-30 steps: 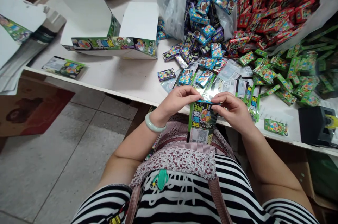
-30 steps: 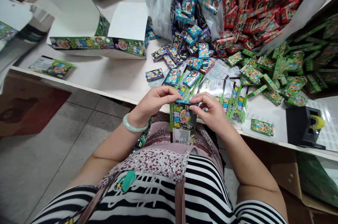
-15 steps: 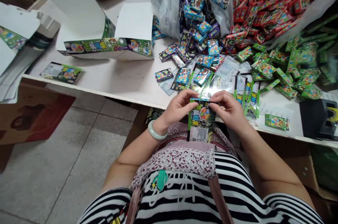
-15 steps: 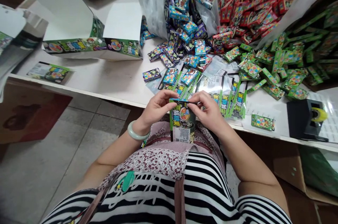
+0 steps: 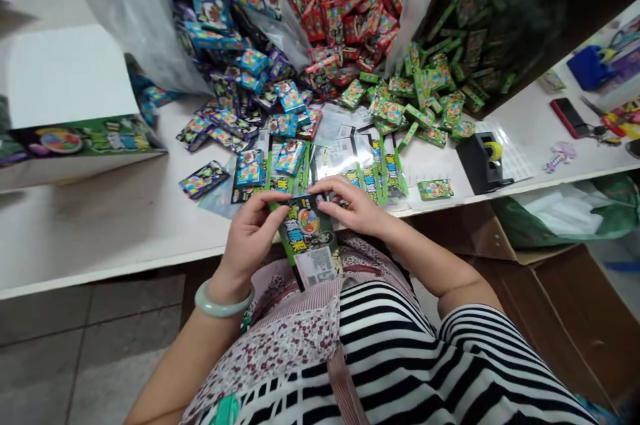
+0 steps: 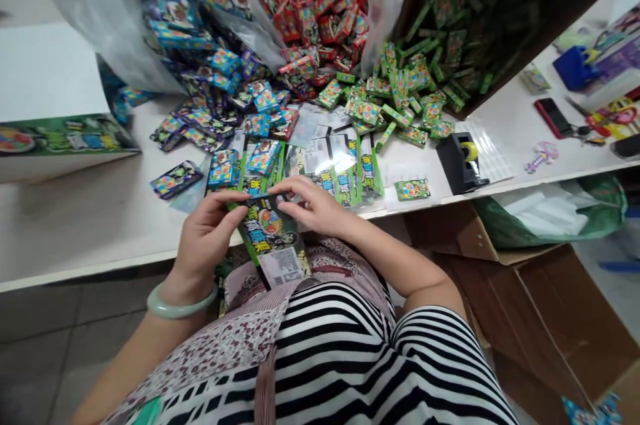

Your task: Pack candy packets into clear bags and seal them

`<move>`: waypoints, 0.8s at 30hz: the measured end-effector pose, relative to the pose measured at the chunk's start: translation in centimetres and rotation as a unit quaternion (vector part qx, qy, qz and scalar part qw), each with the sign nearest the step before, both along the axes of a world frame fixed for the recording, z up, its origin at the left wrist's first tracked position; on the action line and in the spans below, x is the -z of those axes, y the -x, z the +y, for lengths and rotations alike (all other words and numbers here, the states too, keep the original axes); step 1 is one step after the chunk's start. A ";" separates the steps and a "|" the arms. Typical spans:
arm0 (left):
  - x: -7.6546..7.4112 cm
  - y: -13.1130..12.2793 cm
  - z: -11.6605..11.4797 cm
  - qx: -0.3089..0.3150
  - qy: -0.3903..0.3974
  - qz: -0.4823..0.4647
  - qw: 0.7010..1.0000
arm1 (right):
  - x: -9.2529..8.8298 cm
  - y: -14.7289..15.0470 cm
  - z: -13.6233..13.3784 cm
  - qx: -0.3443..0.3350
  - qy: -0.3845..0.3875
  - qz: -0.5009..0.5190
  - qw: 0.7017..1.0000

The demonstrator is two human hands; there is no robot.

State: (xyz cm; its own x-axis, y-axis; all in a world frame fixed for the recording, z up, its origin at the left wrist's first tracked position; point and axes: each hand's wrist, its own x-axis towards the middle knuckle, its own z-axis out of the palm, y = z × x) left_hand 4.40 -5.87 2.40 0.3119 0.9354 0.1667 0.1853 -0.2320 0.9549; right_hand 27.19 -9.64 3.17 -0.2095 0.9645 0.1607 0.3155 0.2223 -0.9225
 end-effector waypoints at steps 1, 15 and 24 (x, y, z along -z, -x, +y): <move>0.0 0.0 0.1 -0.006 0.000 0.003 1.000 | -0.1 -1.9 0.1 -0.007 -0.004 -0.009 1.000; 1.7 0.2 1.0 -0.015 0.010 -0.031 0.999 | 3.4 -19.7 2.1 0.212 0.189 -0.352 0.892; 2.2 0.2 1.2 -0.022 0.016 -0.036 0.999 | 4.4 -19.6 1.5 0.244 0.213 -0.291 0.900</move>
State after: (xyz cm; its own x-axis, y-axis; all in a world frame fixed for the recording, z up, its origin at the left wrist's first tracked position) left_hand 4.22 -4.70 0.24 0.2594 0.9529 0.1573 0.1257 -0.1948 0.9728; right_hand 46.83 -8.18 -1.19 0.3267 0.9125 -0.2462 0.7365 -0.4091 -0.5388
